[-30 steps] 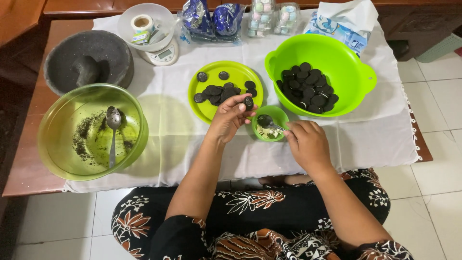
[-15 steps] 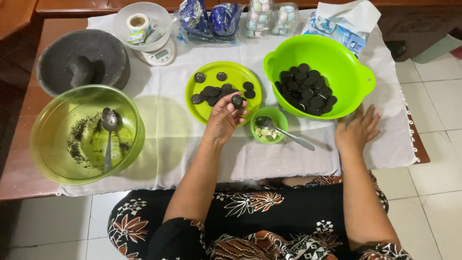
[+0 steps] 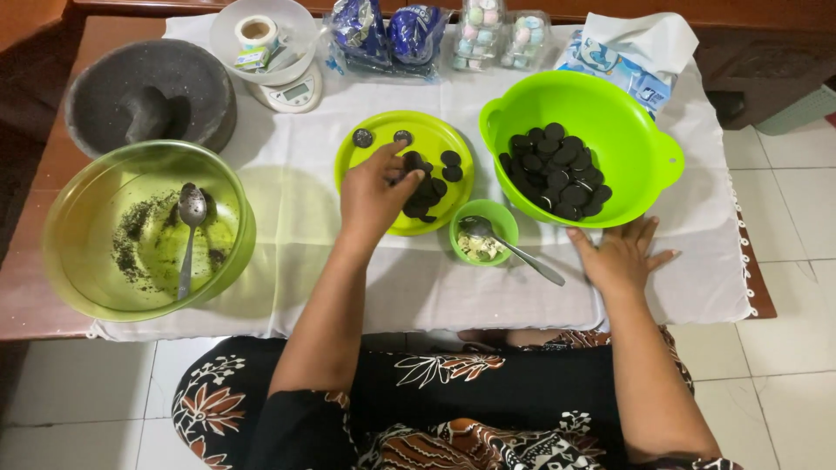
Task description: Scraping the cream filling out of chocolate sandwich cookies and separating the parts into bowls.
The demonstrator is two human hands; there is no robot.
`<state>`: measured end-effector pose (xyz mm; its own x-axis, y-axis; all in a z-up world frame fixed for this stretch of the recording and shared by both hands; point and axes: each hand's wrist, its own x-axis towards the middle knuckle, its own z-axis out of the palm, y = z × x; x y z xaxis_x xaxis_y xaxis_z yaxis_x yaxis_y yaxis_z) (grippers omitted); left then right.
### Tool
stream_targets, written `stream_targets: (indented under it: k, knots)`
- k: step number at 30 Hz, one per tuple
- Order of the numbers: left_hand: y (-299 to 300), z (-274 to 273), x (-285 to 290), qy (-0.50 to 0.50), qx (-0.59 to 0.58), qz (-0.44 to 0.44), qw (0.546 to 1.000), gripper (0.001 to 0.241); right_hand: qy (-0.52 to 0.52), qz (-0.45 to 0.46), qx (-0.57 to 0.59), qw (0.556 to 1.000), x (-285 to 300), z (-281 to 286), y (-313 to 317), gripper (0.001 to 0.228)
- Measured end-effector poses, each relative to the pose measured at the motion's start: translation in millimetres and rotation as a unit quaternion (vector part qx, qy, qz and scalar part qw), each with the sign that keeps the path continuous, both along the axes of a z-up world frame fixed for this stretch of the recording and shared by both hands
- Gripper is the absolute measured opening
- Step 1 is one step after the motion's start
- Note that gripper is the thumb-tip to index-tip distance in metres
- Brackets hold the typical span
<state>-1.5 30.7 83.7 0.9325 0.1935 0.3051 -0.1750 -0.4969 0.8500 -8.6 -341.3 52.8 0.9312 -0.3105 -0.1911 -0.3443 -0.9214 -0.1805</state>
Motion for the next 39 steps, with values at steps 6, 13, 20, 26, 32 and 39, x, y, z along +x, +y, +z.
stream_targets:
  k: [6, 13, 20, 26, 32, 39]
  knots:
    - [27.3, 10.5, 27.1, 0.021, 0.272, 0.042, 0.961, 0.035, 0.014, 0.000, 0.011, 1.000, 1.3, -1.8, -2.8, 0.100]
    - [40.5, -4.4, 58.5, 0.089, 0.349, 0.008, 0.933, 0.033, 0.016, -0.006, 0.020, 1.000, 1.0, -3.1, -4.7, 0.097]
    - [39.9, 7.2, 56.8, 0.130, 0.321, -0.015, 0.938, 0.033, 0.017, -0.001, 0.020, 1.000, -0.6, 3.2, -1.0, 0.094]
    - [25.5, 36.3, 55.4, 0.058, 0.278, -0.059, 0.957, 0.035, 0.014, 0.003, 0.017, 1.000, -0.3, 0.4, -3.0, 0.094]
    - [-45.4, 60.1, 86.6, -0.120, 0.224, -0.160, 0.954, 0.032, 0.002, 0.025, 0.003, 1.000, 0.4, -4.6, -8.0, 0.098]
    - [-147.2, 18.5, 153.5, -0.079, 0.413, -0.246, 0.874, 0.036, -0.017, 0.043, -0.007, 0.999, 3.1, -13.0, -13.9, 0.103]
